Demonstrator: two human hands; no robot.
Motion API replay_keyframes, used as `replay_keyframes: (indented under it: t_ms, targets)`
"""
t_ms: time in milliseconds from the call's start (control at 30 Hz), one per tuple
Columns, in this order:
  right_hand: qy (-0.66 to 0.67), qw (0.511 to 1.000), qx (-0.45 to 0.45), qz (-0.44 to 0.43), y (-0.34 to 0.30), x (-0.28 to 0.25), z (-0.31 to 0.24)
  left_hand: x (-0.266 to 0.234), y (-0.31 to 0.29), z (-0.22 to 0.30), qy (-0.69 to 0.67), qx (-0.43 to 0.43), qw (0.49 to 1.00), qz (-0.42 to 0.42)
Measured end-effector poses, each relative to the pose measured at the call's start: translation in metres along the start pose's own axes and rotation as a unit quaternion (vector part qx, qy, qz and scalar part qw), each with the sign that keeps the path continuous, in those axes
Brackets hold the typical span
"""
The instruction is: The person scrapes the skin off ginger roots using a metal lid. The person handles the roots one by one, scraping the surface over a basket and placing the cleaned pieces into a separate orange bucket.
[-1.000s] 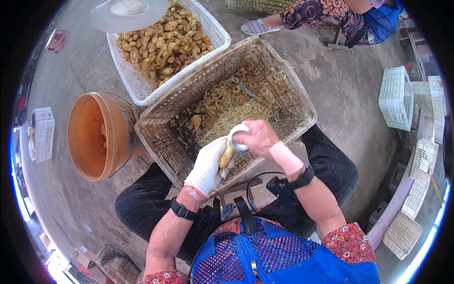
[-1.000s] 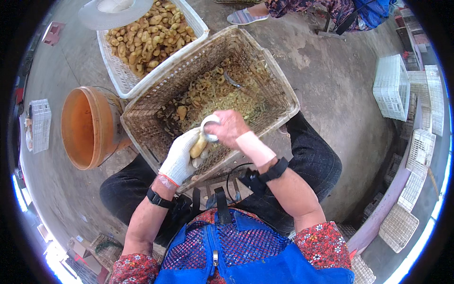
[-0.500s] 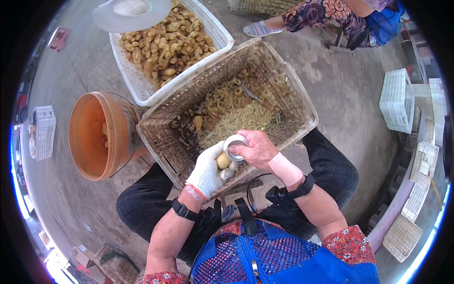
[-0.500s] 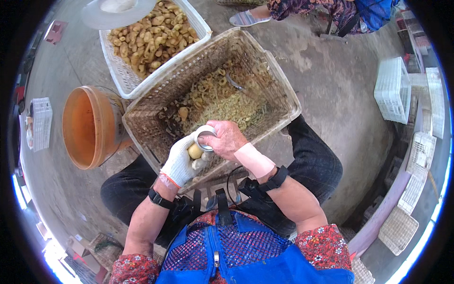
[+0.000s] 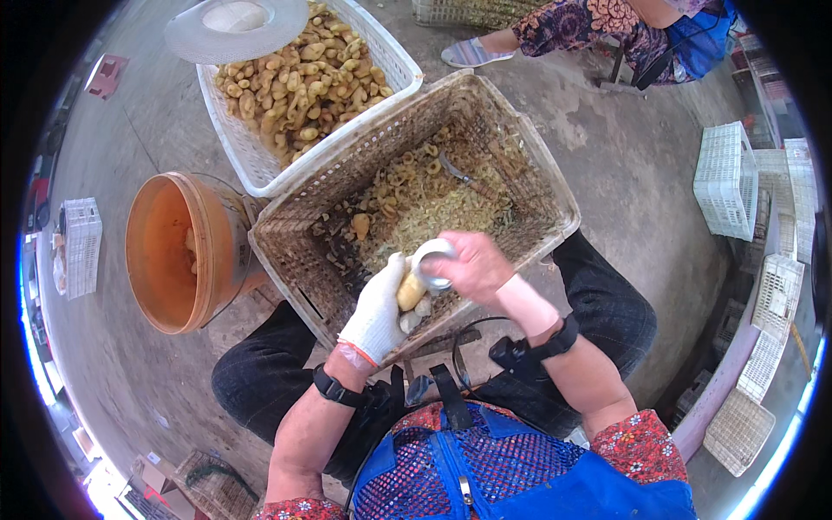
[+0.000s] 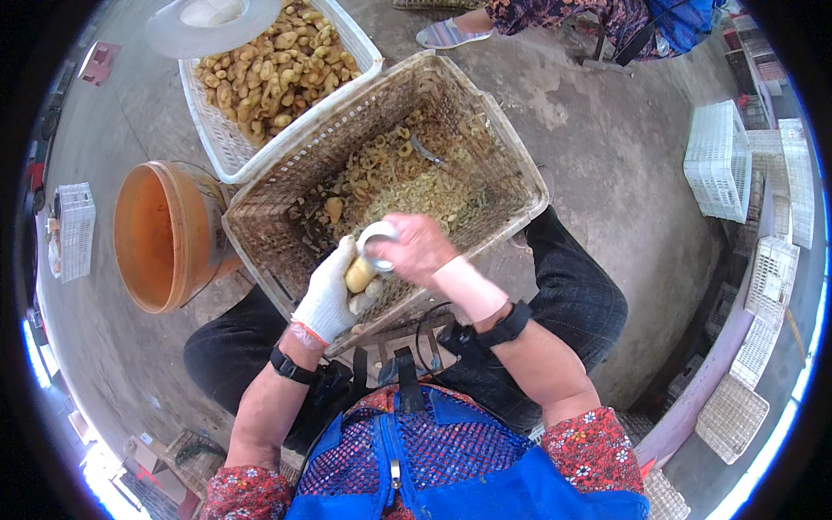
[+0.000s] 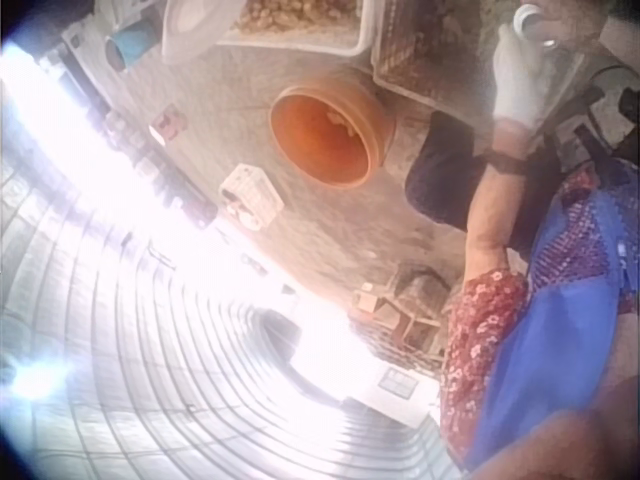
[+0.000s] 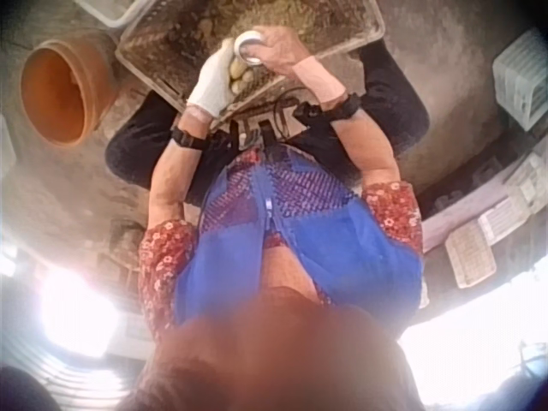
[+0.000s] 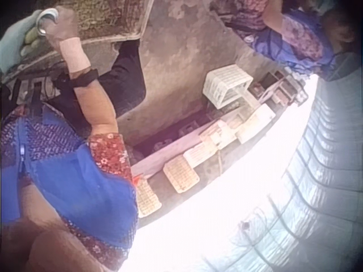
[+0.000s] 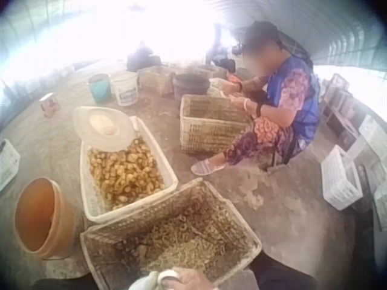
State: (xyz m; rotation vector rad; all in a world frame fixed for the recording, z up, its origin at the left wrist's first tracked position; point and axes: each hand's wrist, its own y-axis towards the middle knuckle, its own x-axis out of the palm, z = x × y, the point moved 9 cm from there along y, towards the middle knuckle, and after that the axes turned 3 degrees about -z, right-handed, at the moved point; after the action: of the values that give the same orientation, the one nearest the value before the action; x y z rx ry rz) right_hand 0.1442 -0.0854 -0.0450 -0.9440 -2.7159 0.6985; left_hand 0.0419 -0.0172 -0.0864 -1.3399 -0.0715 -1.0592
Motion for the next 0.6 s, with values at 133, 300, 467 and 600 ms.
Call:
replay_keyframes:
  t_ms: [133,300,467,600]
  targets:
    - [-0.082,0.995,0.005,0.051,0.008,-0.028,0.008,0.001,0.003,-0.001,0.04,0.011,0.998,-0.045]
    - [-0.271,0.917,-0.034,0.291,0.006,-0.127,0.003,0.03,-0.015,0.012,-0.085,0.012,0.981,-0.176]
    - [-0.021,0.981,-0.024,0.189,0.001,-0.099,-0.015,0.039,-0.014,0.017,0.03,0.072,0.984,-0.162]
    - [0.18,0.978,0.002,0.103,-0.002,-0.073,-0.011,0.032,-0.012,0.026,0.22,0.142,0.96,-0.098]
